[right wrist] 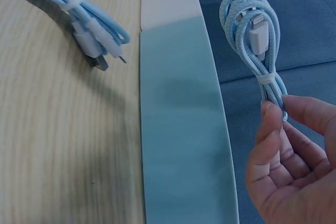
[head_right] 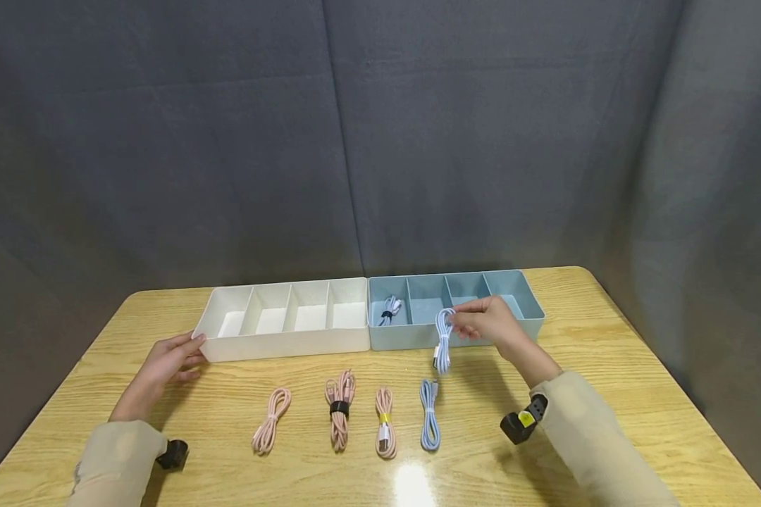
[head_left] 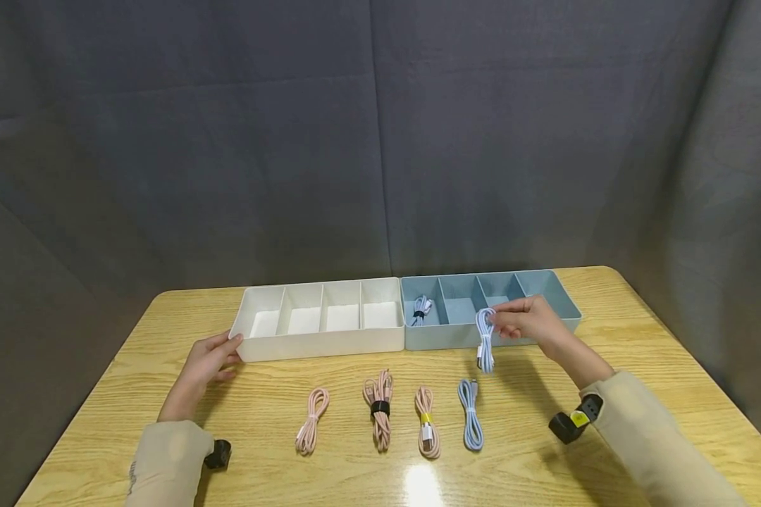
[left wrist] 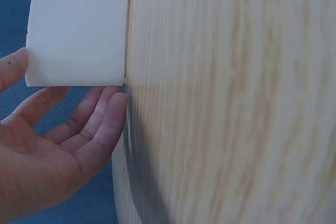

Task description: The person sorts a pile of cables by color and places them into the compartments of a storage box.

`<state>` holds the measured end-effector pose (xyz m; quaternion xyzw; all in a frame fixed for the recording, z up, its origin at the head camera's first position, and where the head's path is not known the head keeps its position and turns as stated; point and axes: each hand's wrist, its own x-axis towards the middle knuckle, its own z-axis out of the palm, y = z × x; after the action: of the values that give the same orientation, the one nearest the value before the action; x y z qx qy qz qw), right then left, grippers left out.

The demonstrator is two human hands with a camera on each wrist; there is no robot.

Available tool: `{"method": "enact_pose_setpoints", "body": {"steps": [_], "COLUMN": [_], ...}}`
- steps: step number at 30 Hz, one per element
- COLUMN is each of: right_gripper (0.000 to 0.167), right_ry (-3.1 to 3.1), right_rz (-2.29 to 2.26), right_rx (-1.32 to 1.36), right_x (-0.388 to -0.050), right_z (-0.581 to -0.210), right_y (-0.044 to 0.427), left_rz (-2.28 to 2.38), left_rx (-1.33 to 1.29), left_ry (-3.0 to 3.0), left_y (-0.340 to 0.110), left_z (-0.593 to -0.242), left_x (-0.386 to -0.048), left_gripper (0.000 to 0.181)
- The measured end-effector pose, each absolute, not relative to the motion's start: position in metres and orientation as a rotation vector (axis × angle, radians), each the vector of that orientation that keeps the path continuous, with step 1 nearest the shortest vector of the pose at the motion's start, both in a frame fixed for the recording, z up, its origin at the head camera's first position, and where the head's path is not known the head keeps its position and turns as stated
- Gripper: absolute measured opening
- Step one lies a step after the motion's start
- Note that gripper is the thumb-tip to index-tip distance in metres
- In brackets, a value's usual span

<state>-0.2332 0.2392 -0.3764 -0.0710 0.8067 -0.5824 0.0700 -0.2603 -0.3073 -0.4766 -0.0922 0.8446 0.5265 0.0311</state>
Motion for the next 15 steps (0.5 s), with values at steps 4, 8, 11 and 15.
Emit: {"method": "enact_pose_setpoints", "body": {"steps": [4,8,11,15], "right_gripper": [0.035,0.035,0.035,0.035], "right_ry": [2.427,2.435,2.450,2.456], "right_rz": [-1.758,-1.757,-1.750,-1.761], "right_rx": [-0.203,-0.191,-0.176,-0.141], "right_x": [-0.238,-0.243,-0.247,-0.252], "right_z": [-0.372,-0.369,-0.368,-0.369], "right_y": [0.238,0.238,0.239,0.239], "left_rz": [1.630,1.637,1.642,1.652], "left_rx": [-0.290,-0.308,-0.326,-0.321], "left_ry": [2.597,2.582,2.569,2.547], "left_y": [-0.308,-0.305,-0.302,-0.300], "left_z": [-0.478,-0.473,-0.467,-0.462], "left_x": [-0.261,-0.258,-0.256,-0.254], "left_gripper": [0.085,0.082,0.077,0.073]}}
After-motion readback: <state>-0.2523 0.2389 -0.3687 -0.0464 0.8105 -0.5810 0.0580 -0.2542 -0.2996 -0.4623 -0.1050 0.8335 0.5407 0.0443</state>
